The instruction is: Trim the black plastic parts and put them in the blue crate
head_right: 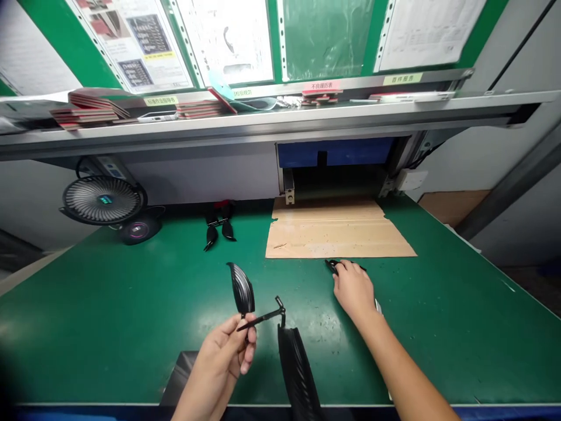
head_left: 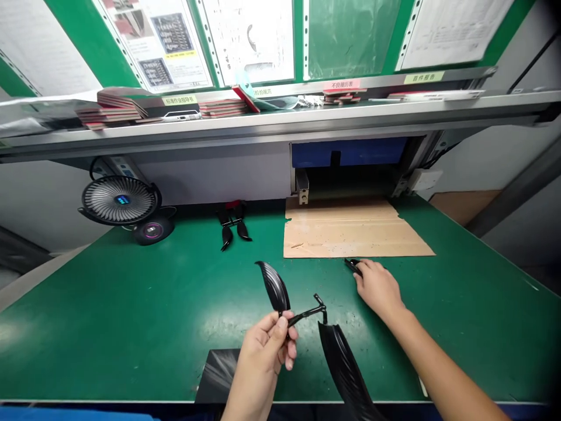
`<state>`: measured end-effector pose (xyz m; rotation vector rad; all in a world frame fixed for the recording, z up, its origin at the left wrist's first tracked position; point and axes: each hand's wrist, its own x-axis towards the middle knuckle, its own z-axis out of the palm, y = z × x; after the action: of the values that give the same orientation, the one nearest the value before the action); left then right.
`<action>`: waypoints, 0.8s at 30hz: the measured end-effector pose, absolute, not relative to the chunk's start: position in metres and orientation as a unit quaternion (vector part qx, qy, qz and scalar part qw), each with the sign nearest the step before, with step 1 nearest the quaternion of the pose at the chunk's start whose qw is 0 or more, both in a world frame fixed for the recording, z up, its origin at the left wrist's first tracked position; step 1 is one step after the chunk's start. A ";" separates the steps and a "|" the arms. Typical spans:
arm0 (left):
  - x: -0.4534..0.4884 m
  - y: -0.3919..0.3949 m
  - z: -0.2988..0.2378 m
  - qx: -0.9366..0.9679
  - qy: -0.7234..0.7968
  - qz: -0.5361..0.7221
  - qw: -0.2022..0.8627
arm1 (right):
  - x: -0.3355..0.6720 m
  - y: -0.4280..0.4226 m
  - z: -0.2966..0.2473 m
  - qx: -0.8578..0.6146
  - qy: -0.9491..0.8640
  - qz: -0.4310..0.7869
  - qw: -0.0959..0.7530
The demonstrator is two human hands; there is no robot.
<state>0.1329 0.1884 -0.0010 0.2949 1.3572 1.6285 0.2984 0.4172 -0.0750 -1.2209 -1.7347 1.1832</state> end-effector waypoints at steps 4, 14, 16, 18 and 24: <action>0.130 0.188 -0.007 0.055 0.561 0.688 0.456 | 0.293 0.376 -0.069 -0.461 -0.677 0.456 0.348; 0.120 0.187 -0.013 0.253 0.669 0.623 0.316 | 0.284 0.246 -0.068 -0.230 -0.262 0.924 0.159; 0.124 0.185 -0.012 0.272 0.680 0.609 0.304 | 0.288 0.249 -0.068 -0.190 -0.302 0.916 0.182; 0.128 0.183 -0.013 0.287 0.684 0.594 0.313 | 0.294 0.253 -0.068 -0.168 -0.359 0.903 0.166; 0.128 0.174 -0.012 0.351 0.702 0.556 0.275 | 0.303 0.255 -0.065 -0.158 -0.316 0.933 0.066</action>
<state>0.1283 0.1737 -0.0123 0.9440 1.8868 1.4938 0.3027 0.2546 -0.0647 -0.4761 -0.9522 2.8141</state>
